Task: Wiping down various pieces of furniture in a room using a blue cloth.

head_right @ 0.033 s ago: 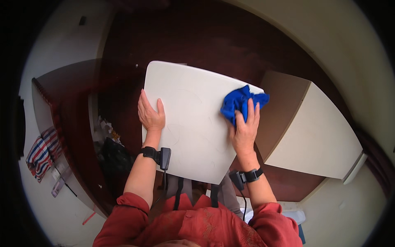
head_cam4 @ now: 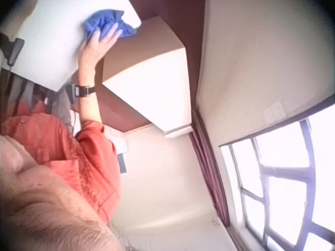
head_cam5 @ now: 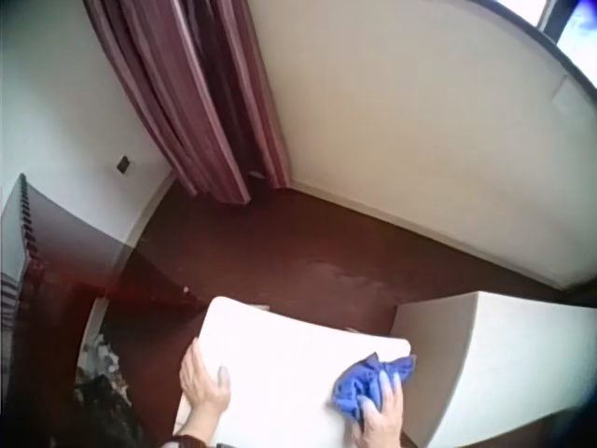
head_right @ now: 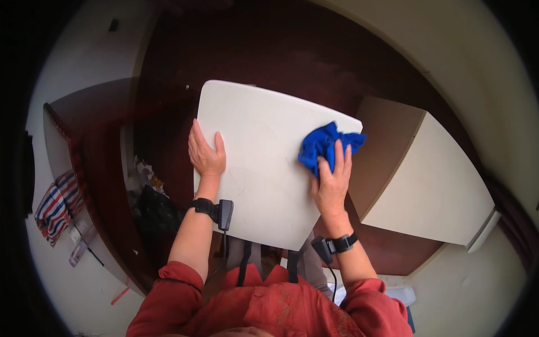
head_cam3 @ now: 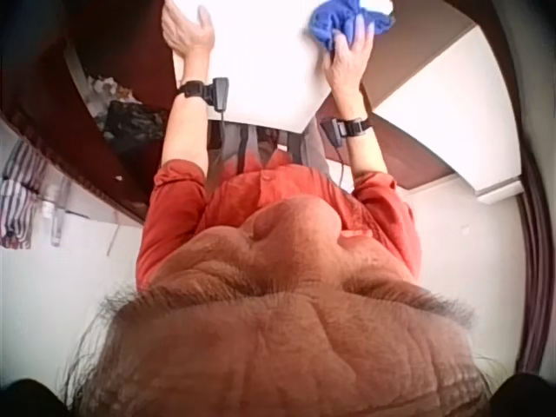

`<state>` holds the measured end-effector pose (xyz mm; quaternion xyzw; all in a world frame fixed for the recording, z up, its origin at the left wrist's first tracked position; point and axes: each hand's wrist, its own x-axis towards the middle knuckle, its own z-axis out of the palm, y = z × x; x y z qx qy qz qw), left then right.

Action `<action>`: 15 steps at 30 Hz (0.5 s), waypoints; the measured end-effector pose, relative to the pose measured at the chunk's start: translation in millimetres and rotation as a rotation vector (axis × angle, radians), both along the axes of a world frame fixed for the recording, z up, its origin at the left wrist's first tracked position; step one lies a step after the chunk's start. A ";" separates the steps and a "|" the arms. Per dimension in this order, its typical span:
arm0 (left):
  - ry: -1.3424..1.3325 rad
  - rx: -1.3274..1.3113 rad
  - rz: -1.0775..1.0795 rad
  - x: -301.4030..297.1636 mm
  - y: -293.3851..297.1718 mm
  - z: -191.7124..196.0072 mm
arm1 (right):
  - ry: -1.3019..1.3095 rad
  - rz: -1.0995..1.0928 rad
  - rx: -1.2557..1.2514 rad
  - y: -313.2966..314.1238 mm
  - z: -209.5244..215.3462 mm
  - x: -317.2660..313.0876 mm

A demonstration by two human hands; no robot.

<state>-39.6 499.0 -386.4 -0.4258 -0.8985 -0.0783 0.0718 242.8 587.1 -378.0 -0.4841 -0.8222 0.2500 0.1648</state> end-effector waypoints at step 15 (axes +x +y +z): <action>0.031 0.038 -0.010 32.8 -4.9 -18.1 | 0.129 0.033 0.246 40.7 -9.9 -76.4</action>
